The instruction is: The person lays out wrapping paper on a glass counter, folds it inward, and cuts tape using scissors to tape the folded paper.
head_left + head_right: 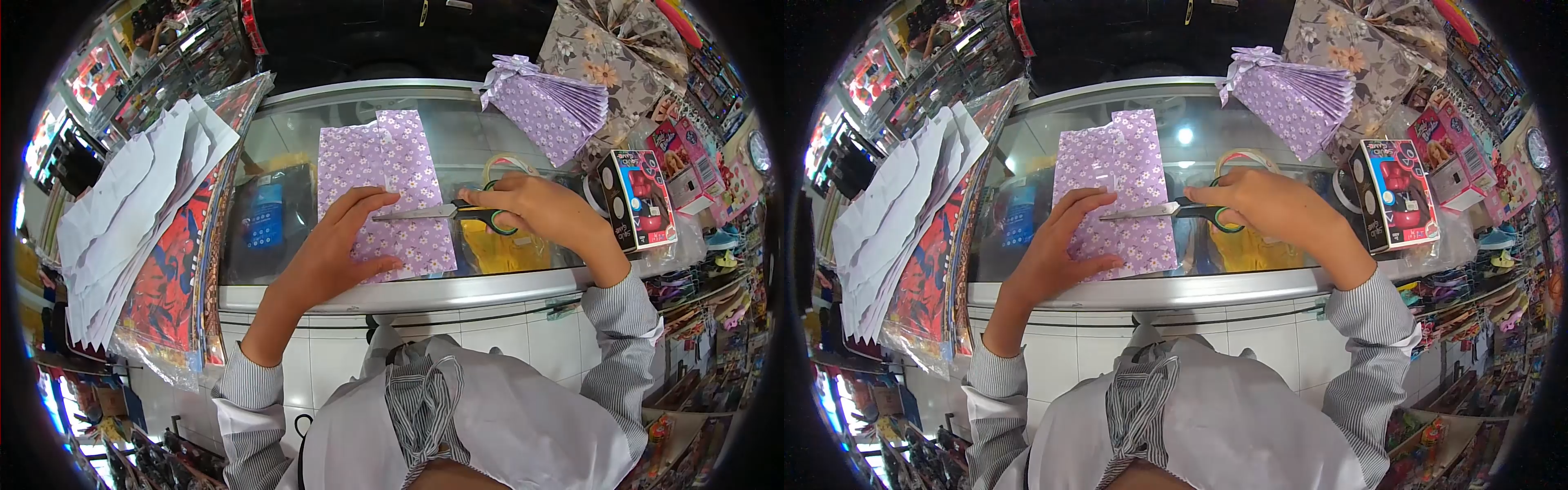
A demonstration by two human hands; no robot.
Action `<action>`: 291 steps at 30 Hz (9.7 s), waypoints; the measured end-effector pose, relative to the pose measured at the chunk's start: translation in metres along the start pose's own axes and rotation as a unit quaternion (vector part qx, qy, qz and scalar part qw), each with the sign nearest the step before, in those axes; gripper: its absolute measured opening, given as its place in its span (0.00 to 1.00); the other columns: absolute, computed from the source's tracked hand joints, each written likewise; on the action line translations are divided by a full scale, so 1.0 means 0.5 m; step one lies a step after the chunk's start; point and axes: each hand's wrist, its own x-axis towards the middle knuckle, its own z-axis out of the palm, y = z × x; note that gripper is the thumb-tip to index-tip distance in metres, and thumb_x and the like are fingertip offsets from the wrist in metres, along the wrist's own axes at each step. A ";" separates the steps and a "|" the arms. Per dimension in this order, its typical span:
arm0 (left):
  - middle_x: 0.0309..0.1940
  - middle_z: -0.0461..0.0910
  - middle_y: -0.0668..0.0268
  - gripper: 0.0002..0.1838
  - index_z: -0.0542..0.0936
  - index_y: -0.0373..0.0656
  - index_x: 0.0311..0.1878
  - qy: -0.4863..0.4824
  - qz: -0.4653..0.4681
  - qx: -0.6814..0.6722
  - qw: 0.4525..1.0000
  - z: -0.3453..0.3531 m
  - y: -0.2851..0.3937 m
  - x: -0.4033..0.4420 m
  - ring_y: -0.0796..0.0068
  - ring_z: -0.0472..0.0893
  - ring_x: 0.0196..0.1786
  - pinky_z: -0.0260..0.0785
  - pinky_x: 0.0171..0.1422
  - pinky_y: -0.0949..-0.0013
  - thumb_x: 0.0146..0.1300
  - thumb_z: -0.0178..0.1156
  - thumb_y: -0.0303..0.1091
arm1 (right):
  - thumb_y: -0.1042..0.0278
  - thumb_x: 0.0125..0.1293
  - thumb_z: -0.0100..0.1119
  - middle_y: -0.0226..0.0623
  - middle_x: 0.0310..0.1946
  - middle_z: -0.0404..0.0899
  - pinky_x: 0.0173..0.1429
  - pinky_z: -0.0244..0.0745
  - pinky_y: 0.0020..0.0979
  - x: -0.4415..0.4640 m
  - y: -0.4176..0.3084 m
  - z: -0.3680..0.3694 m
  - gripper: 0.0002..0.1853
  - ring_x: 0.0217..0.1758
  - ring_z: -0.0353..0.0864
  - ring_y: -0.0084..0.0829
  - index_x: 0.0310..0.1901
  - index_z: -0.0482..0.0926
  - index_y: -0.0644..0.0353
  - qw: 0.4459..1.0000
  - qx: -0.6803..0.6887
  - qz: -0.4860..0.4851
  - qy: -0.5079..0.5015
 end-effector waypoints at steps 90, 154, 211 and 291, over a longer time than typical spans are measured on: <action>0.62 0.67 0.59 0.39 0.68 0.45 0.65 0.002 0.016 -0.004 1.000 0.002 -0.001 -0.003 0.56 0.70 0.65 0.64 0.68 0.61 0.48 0.75 0.31 | 0.68 0.54 0.66 0.43 0.40 0.82 0.53 0.72 0.44 0.036 0.015 -0.017 0.26 0.47 0.79 0.47 0.57 0.76 0.48 0.998 0.013 -0.063 0.004; 0.68 0.57 0.58 0.51 0.59 0.49 0.72 0.038 -0.001 -0.013 0.999 0.005 0.002 -0.003 0.55 0.62 0.70 0.63 0.70 0.54 0.43 0.78 0.31 | 0.71 0.62 0.56 0.42 0.44 0.73 0.50 0.67 0.39 0.079 -0.110 0.064 0.20 0.49 0.73 0.40 0.56 0.80 0.43 0.970 -0.084 -0.144 0.176; 0.55 0.72 0.55 0.45 0.52 0.34 0.73 0.089 0.050 -0.162 0.981 -0.057 -0.022 -0.067 0.65 0.73 0.60 0.55 0.71 0.54 0.51 0.61 0.16 | 0.75 0.67 0.59 0.29 0.45 0.77 0.55 0.73 0.25 0.187 -0.200 0.061 0.07 0.51 0.76 0.20 0.45 0.76 0.61 0.798 0.598 -0.041 0.068; 0.75 0.55 0.61 0.29 0.68 0.57 0.70 -0.219 -0.042 0.158 0.962 -0.090 -0.017 -0.074 0.36 0.45 0.77 0.25 0.69 0.22 0.69 0.46 0.57 | 0.86 0.63 0.59 0.32 0.43 0.77 0.55 0.76 0.24 0.311 -0.101 0.135 0.15 0.50 0.78 0.21 0.50 0.73 0.62 0.774 0.630 -0.066 0.023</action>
